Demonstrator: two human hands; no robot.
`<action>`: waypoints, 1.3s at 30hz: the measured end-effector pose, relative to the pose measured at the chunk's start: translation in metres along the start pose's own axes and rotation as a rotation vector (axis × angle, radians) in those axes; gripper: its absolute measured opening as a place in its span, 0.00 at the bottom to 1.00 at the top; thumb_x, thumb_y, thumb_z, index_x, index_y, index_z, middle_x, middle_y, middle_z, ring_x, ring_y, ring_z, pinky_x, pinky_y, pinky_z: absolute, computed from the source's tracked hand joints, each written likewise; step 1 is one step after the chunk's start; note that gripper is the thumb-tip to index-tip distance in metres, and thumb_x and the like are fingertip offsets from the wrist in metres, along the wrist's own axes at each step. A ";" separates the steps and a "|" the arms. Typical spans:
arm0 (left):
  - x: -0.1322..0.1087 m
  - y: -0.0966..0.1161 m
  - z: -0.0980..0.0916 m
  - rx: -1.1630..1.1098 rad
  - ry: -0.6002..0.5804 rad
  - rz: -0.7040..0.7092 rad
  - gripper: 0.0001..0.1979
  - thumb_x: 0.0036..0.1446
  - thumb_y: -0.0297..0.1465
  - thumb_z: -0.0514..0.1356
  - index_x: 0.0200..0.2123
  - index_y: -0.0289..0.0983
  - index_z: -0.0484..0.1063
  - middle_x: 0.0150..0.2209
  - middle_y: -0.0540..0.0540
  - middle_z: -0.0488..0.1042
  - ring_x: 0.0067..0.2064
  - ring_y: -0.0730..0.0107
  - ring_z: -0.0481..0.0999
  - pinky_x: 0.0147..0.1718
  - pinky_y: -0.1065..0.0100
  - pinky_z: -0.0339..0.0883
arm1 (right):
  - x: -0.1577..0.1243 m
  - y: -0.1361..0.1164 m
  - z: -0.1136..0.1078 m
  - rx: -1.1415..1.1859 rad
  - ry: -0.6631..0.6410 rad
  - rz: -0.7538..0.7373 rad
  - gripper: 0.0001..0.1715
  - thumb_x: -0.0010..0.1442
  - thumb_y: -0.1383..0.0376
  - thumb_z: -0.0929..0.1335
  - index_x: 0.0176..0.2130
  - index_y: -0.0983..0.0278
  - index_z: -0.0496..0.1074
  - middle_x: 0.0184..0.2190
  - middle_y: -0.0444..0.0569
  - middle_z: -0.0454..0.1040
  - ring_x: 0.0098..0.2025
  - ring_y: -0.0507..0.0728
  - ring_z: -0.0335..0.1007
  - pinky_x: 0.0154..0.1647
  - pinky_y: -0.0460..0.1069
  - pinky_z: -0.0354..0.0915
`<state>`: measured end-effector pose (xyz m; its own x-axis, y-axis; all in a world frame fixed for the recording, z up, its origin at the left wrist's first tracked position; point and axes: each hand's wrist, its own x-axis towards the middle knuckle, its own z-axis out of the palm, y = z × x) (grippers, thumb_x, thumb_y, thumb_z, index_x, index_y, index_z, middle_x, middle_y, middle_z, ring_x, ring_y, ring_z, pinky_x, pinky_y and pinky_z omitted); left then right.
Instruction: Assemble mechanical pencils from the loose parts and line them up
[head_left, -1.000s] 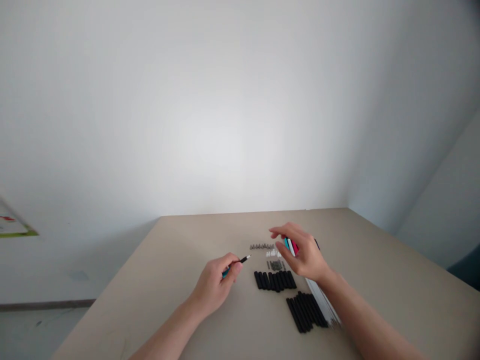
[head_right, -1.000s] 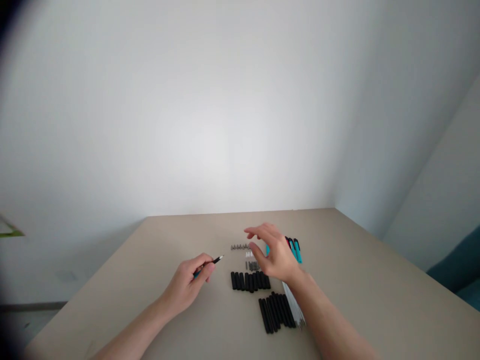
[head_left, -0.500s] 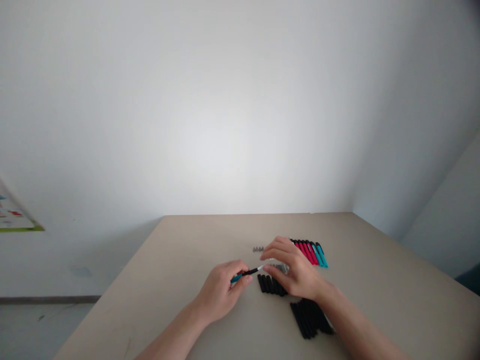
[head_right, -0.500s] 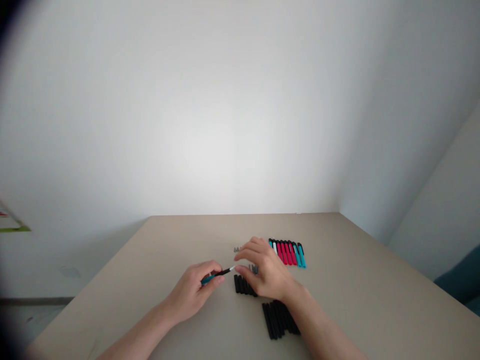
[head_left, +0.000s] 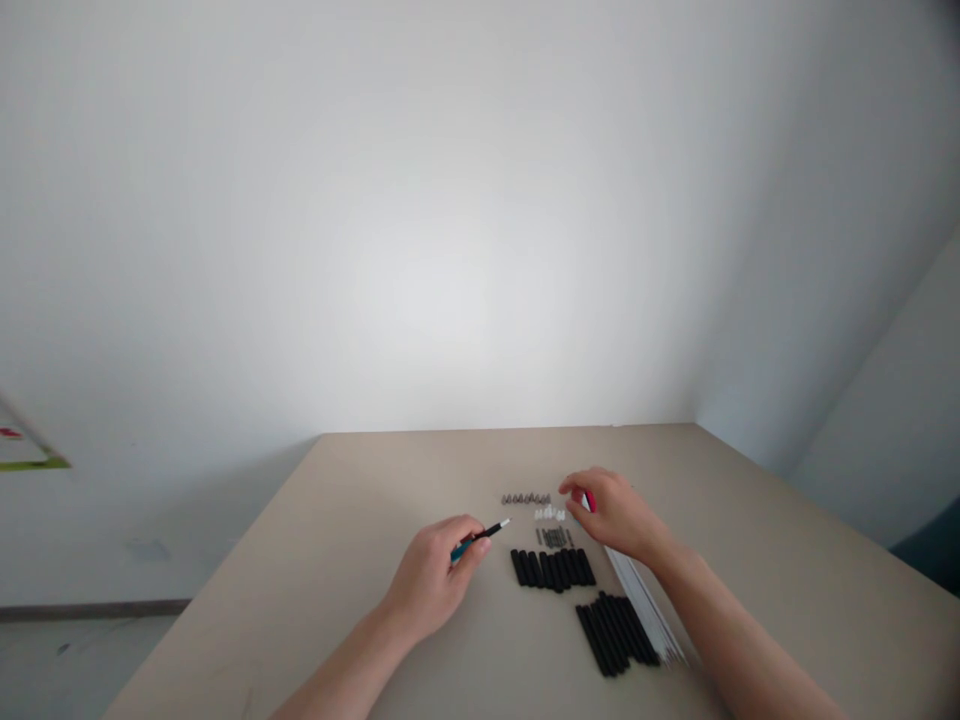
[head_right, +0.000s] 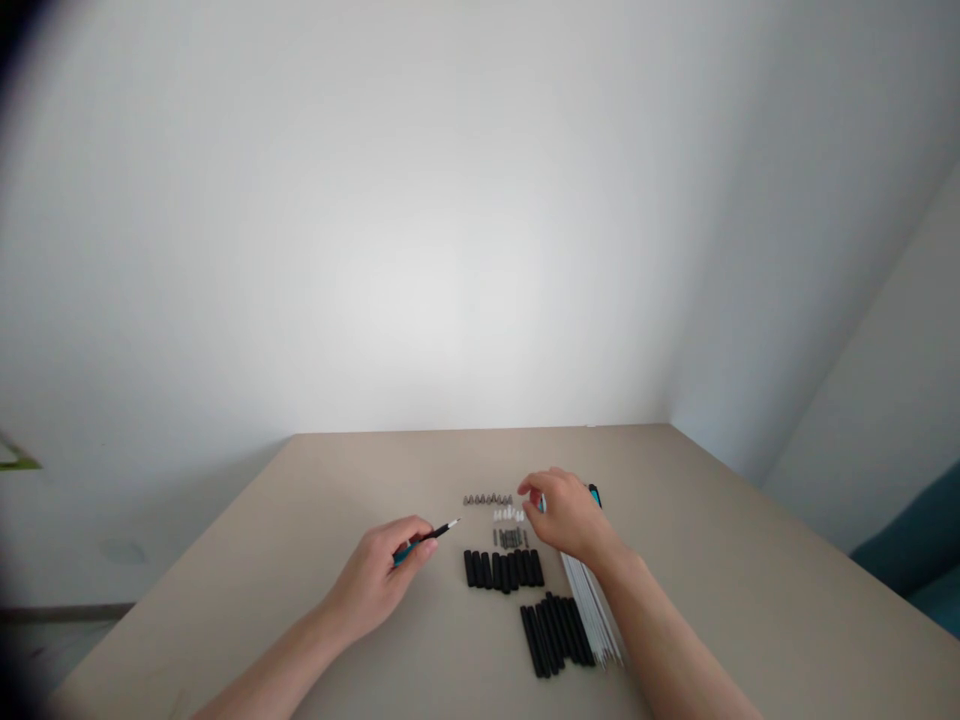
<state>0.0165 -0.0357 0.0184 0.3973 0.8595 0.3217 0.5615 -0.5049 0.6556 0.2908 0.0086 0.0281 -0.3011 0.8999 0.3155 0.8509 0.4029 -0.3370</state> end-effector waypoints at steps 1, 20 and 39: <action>0.000 0.000 0.000 0.000 -0.005 -0.003 0.15 0.64 0.37 0.50 0.30 0.37 0.69 0.25 0.51 0.68 0.28 0.72 0.65 0.28 0.73 0.54 | 0.000 -0.001 0.000 -0.013 -0.021 0.018 0.12 0.53 0.68 0.64 0.35 0.62 0.76 0.29 0.48 0.77 0.36 0.58 0.71 0.41 0.51 0.63; 0.000 -0.002 0.002 -0.055 -0.051 -0.035 0.20 0.65 0.39 0.47 0.33 0.35 0.74 0.24 0.50 0.69 0.28 0.71 0.66 0.28 0.73 0.56 | -0.002 -0.013 0.000 0.023 0.041 -0.031 0.12 0.54 0.68 0.63 0.35 0.63 0.75 0.27 0.47 0.76 0.33 0.56 0.71 0.40 0.50 0.63; 0.000 -0.005 0.003 -0.069 -0.017 -0.056 0.12 0.63 0.37 0.50 0.35 0.38 0.68 0.23 0.54 0.65 0.26 0.73 0.64 0.26 0.73 0.54 | -0.001 -0.010 0.007 -0.059 -0.066 0.072 0.11 0.50 0.71 0.65 0.33 0.63 0.76 0.28 0.47 0.77 0.35 0.58 0.72 0.41 0.50 0.62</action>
<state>0.0160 -0.0330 0.0131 0.3792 0.8844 0.2721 0.5316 -0.4489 0.7182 0.2795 0.0051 0.0251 -0.2644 0.9360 0.2325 0.8946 0.3281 -0.3034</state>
